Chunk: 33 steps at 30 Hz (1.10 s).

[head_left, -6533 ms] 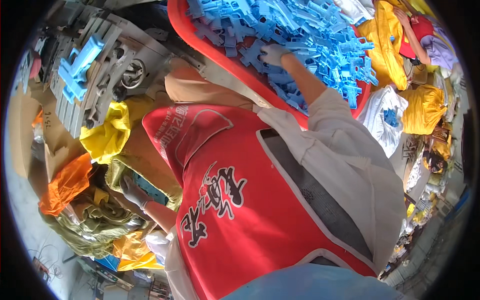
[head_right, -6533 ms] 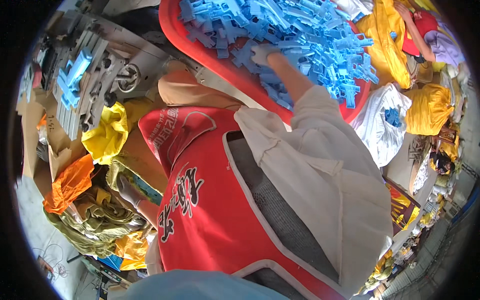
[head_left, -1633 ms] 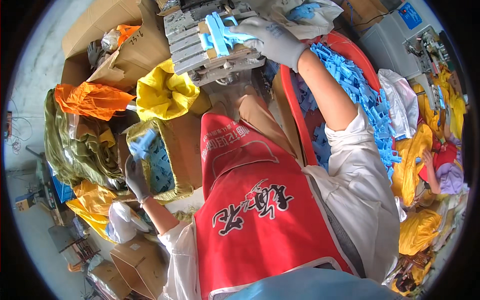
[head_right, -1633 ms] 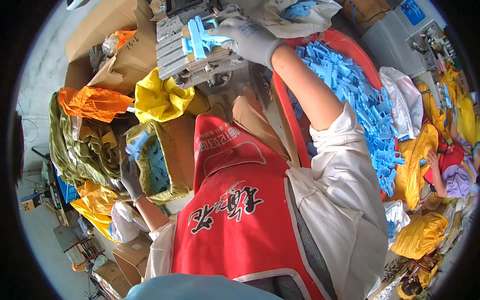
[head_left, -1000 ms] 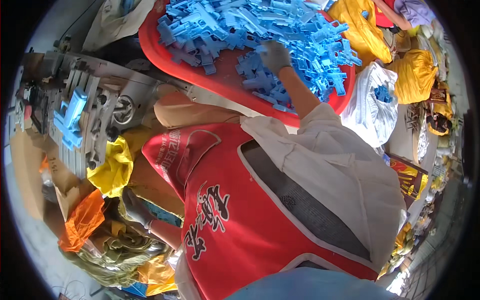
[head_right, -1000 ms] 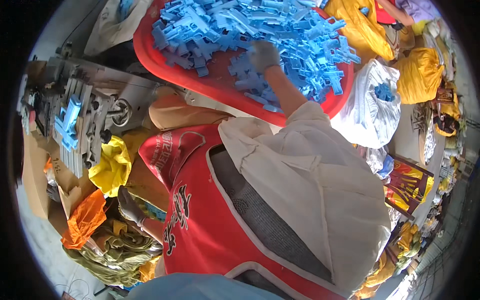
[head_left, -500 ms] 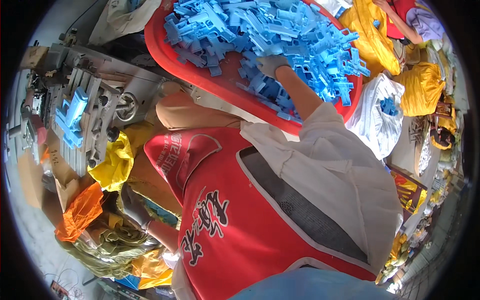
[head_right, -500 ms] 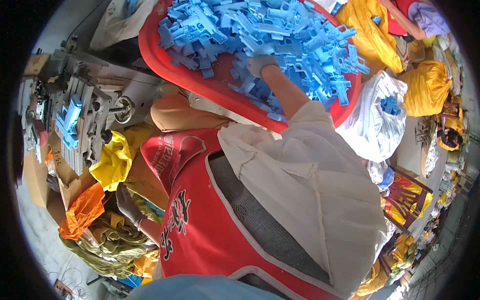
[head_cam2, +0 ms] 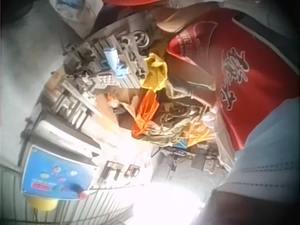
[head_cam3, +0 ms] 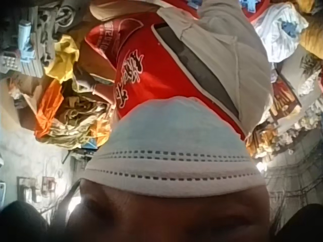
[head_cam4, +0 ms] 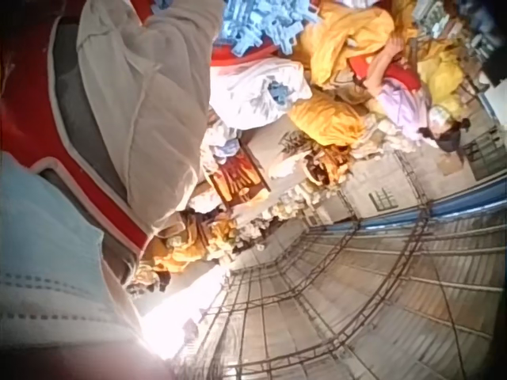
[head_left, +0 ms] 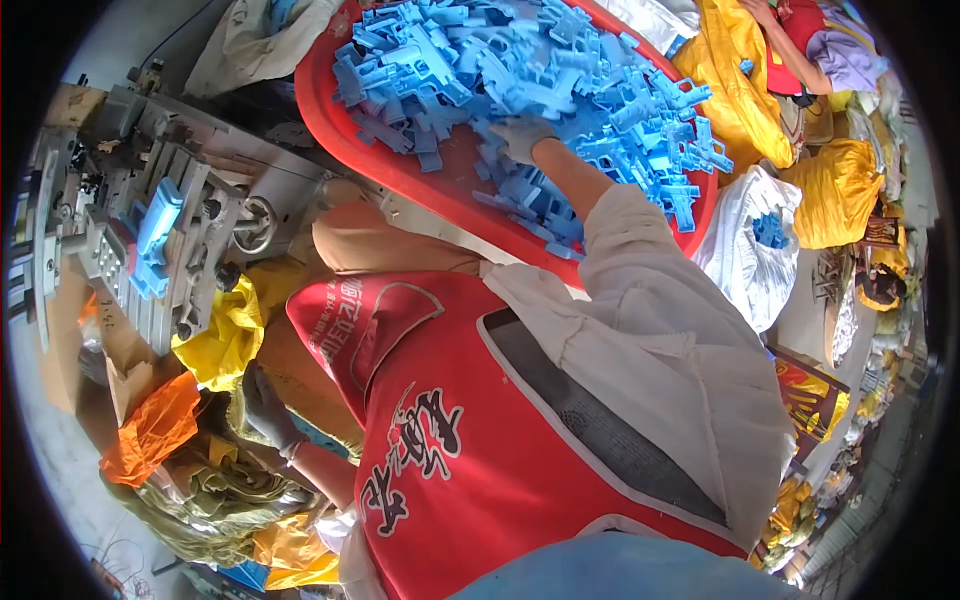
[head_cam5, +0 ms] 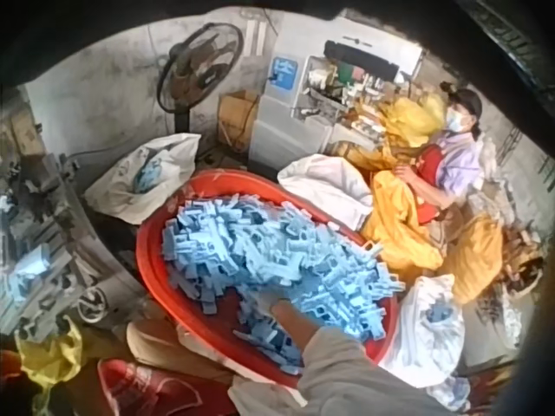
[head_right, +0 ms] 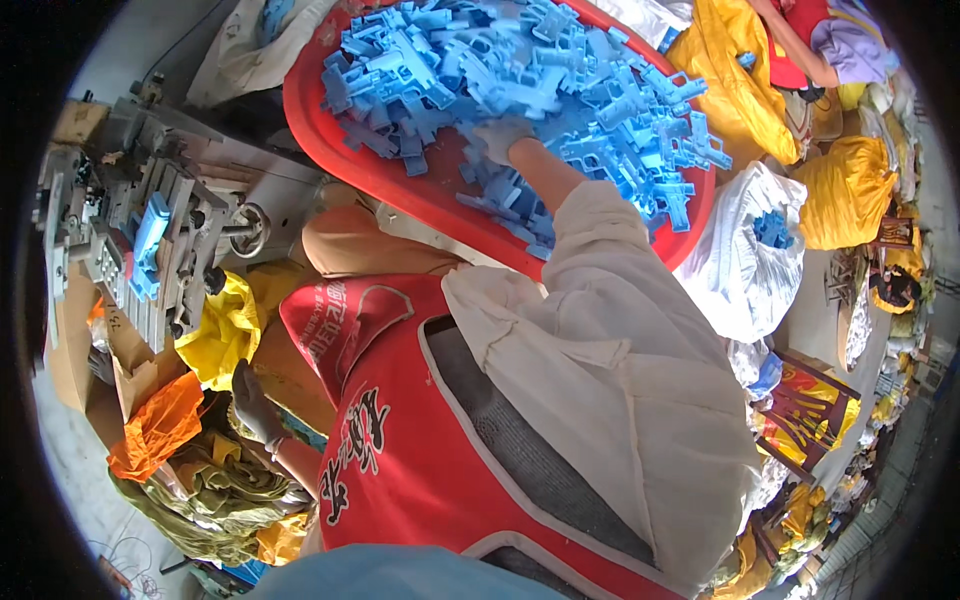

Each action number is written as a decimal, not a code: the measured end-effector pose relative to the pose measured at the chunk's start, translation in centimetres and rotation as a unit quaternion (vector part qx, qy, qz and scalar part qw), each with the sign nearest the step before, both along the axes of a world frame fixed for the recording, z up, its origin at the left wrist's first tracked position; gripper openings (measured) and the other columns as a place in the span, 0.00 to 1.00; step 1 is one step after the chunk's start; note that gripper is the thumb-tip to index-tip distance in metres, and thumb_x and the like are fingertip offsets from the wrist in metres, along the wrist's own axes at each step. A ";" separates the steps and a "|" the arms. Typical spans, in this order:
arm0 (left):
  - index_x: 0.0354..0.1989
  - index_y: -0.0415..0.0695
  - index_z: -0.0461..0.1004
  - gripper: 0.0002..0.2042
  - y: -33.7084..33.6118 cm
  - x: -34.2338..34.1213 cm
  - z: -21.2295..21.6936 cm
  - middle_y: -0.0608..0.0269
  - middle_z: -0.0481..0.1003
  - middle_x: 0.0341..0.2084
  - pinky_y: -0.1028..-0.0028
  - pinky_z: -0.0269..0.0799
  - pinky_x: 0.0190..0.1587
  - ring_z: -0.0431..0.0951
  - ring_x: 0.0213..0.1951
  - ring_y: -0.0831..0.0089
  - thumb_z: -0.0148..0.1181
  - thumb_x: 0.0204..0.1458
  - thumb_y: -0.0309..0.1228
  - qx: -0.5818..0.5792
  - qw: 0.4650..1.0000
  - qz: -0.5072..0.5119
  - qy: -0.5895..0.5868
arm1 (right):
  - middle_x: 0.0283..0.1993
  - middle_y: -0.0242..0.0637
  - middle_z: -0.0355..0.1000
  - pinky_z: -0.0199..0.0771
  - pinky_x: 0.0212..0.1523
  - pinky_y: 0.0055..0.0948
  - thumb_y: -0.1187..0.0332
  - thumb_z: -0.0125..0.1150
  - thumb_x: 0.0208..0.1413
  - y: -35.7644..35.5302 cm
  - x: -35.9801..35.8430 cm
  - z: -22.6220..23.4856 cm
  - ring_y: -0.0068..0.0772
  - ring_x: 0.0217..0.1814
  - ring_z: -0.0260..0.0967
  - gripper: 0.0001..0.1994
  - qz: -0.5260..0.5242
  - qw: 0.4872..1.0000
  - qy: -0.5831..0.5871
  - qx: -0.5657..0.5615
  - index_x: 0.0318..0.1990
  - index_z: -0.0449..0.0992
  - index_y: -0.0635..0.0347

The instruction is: The person repeatedly retrieves toy gun parts from a basin, places them onto a machine platform by hand, and transfers the processed toy gun parts into a storage box.

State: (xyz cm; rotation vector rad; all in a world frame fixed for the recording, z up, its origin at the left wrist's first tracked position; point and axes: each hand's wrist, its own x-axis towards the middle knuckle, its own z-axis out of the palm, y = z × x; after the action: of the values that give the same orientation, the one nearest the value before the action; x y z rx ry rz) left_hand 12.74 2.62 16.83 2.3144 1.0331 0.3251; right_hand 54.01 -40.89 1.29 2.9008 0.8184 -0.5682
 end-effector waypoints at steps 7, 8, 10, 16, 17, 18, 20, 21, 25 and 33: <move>0.50 0.39 0.74 0.15 0.9 -3.6 -0.7 0.57 0.78 0.44 0.70 0.70 0.49 0.77 0.46 0.68 0.51 0.60 0.33 0.031 0.999 0.032 -0.004 | 0.61 0.38 0.65 0.65 0.56 0.47 0.59 0.56 0.52 -3.7 0.4 1.9 0.46 0.60 0.65 0.30 0.088 0.994 0.017 -0.055 0.64 0.60 0.37; 0.49 0.38 0.75 0.15 0.4 -3.4 0.0 0.56 0.78 0.44 0.70 0.70 0.49 0.77 0.45 0.69 0.52 0.59 0.33 0.009 0.999 0.052 -0.010 | 0.60 0.39 0.66 0.66 0.55 0.47 0.60 0.58 0.51 -2.3 -0.4 4.0 0.45 0.58 0.67 0.31 0.068 0.992 0.074 -0.075 0.65 0.60 0.38; 0.48 0.38 0.76 0.13 0.5 -0.7 1.5 0.54 0.78 0.42 0.70 0.71 0.48 0.78 0.43 0.68 0.54 0.57 0.31 0.031 0.998 0.046 -0.043 | 0.53 0.43 0.69 0.69 0.51 0.44 0.62 0.66 0.43 -3.8 -1.2 0.1 0.47 0.52 0.69 0.37 0.094 0.991 -0.077 -0.048 0.64 0.60 0.41; 0.46 0.40 0.76 0.11 1.5 4.1 9.6 0.54 0.79 0.38 0.71 0.71 0.46 0.79 0.42 0.65 0.55 0.55 0.27 0.229 0.958 -0.012 -0.172 | 0.51 0.48 0.70 0.70 0.50 0.43 0.63 0.57 0.53 -4.0 -2.7 1.6 0.47 0.50 0.69 0.25 0.048 0.975 -0.073 0.204 0.59 0.65 0.57; 0.45 0.41 0.77 0.11 2.2 5.0 10.8 0.55 0.79 0.37 0.71 0.71 0.45 0.79 0.41 0.64 0.56 0.55 0.27 0.251 0.951 -0.021 -0.183 | 0.52 0.48 0.70 0.70 0.50 0.40 0.63 0.54 0.57 -3.8 -1.8 0.8 0.45 0.50 0.70 0.23 0.033 0.945 -0.091 0.311 0.59 0.65 0.60; 0.44 0.42 0.77 0.11 2.4 6.2 12.0 0.54 0.78 0.38 0.69 0.72 0.45 0.79 0.41 0.61 0.57 0.54 0.27 0.250 0.951 -0.015 -0.183 | 0.52 0.48 0.70 0.70 0.50 0.40 0.63 0.54 0.57 -3.4 -1.4 0.9 0.45 0.50 0.70 0.23 0.039 0.944 -0.093 0.314 0.59 0.65 0.60; 0.44 0.43 0.77 0.11 3.5 8.5 13.6 0.54 0.78 0.38 0.67 0.72 0.46 0.78 0.41 0.57 0.59 0.51 0.29 0.289 0.937 -0.027 -0.192 | 0.54 0.46 0.69 0.71 0.50 0.32 0.62 0.47 0.63 -2.6 -0.8 1.6 0.36 0.51 0.69 0.21 -0.036 0.914 0.041 0.402 0.60 0.63 0.65; 0.46 0.44 0.76 0.14 4.3 9.4 13.7 0.54 0.78 0.38 0.67 0.72 0.46 0.77 0.41 0.56 0.60 0.50 0.29 0.302 0.926 -0.061 -0.220 | 0.54 0.46 0.69 0.71 0.50 0.32 0.62 0.47 0.63 -1.3 -1.0 3.0 0.36 0.51 0.69 0.21 -0.033 0.913 0.038 0.404 0.60 0.63 0.65; 0.47 0.46 0.75 0.17 6.3 13.8 14.6 0.53 0.78 0.38 0.65 0.73 0.43 0.78 0.40 0.55 0.63 0.48 0.34 0.219 0.945 -0.149 -0.190 | 0.52 0.43 0.68 0.71 0.47 0.24 0.64 0.40 0.67 6.1 -3.8 12.4 0.29 0.45 0.69 0.18 -0.220 0.733 0.251 0.593 0.57 0.63 0.69; 0.47 0.42 0.75 0.18 7.2 11.9 15.5 0.59 0.79 0.38 0.74 0.73 0.43 0.80 0.40 0.73 0.65 0.47 0.30 0.231 0.936 -0.108 -0.242 | 0.55 0.41 0.68 0.65 0.56 0.30 0.62 0.47 0.65 22.0 -5.0 24.3 0.30 0.54 0.67 0.21 0.073 0.694 0.228 0.679 0.60 0.63 0.64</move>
State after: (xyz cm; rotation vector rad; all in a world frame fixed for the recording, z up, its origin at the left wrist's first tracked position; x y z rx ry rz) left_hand 24.61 9.82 32.34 2.5206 0.4833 1.0820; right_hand 48.96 -18.86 25.60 3.8016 2.3803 -0.9828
